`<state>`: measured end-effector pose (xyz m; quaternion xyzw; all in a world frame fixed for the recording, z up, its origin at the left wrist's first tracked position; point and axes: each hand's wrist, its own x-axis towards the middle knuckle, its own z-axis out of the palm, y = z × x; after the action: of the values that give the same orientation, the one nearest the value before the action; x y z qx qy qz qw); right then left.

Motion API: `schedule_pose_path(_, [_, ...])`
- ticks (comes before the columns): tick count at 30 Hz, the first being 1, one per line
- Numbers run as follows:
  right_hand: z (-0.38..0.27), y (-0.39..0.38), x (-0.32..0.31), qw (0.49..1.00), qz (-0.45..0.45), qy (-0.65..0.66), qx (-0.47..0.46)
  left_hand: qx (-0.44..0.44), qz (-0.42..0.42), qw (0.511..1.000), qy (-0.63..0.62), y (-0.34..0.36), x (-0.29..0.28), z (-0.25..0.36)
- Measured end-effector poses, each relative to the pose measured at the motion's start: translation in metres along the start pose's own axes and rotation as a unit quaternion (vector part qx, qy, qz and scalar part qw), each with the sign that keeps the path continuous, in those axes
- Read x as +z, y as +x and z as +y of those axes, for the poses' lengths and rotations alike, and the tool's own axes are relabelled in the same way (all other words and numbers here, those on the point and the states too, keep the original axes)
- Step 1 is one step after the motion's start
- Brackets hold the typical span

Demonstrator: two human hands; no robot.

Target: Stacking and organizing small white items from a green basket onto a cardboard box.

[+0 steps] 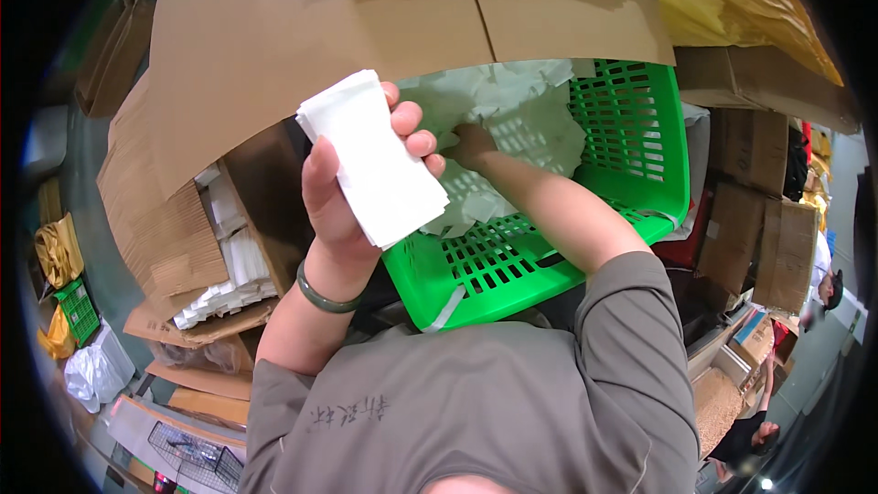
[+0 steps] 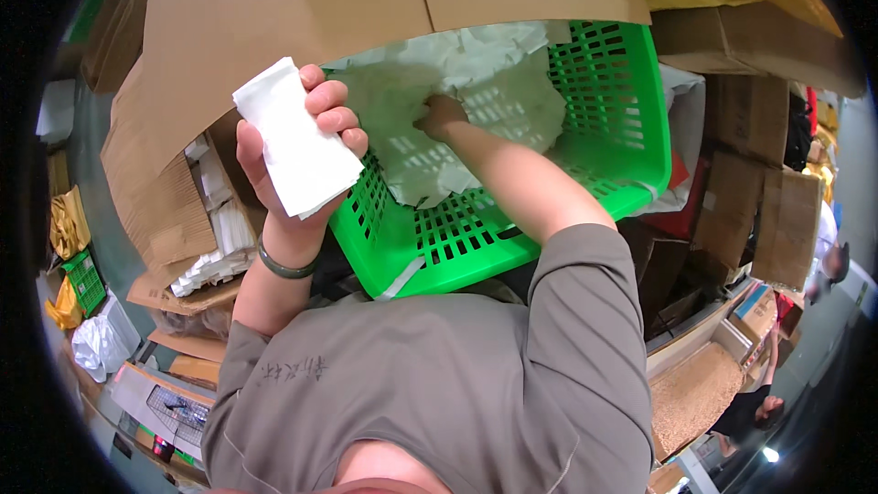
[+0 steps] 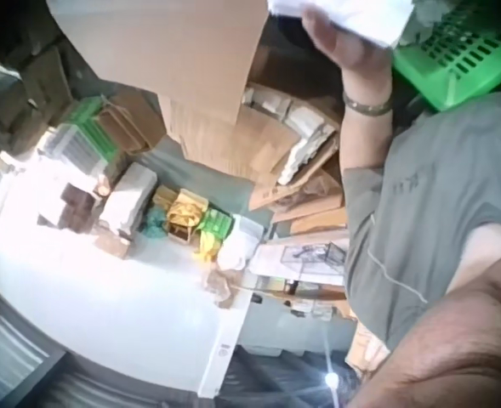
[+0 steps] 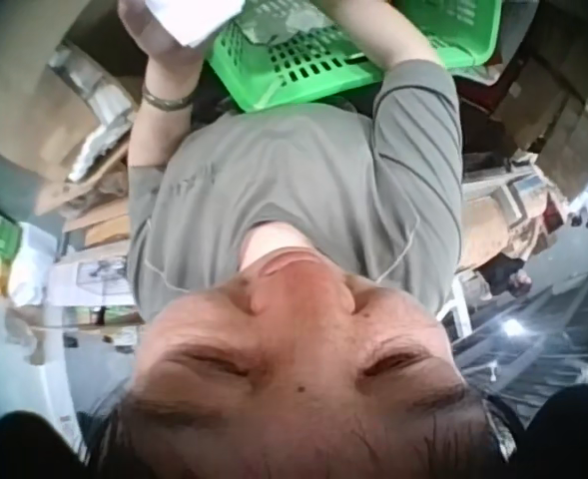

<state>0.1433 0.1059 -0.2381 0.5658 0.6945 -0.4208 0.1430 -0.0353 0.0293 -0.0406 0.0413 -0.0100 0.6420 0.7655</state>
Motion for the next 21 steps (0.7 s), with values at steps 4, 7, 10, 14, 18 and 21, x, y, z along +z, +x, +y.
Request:
schedule_pose_path(4, [-0.002,0.001,0.012,0.999,0.006,-0.029,-0.015,-0.001,0.003,1.0,0.013,0.0,0.0,0.0])
schedule_pose_path(7, [0.018,0.005,-0.007,0.998,-0.031,-0.036,-0.051,-0.001,0.015,1.0,0.025,0.003,0.001,-0.003])
schedule_pose_path(10, [-0.011,-0.034,-0.056,0.991,-0.097,0.093,-0.01,0.005,0.021,0.998,0.055,0.001,-0.001,0.0])
schedule_pose_path(14, [-0.06,-0.114,-0.13,0.962,-0.06,0.266,-0.021,0.012,0.013,0.999,0.05,0.001,0.002,-0.001])
schedule_pose_path(18, [-0.088,-0.178,-0.164,0.918,0.199,0.282,-0.193,-0.03,0.077,0.984,0.157,-0.001,0.012,-0.001])
schedule_pose_path(21, [-0.112,-0.194,-0.151,0.813,0.384,0.334,-0.283,-0.041,0.082,0.983,0.161,-0.004,0.004,-0.003])
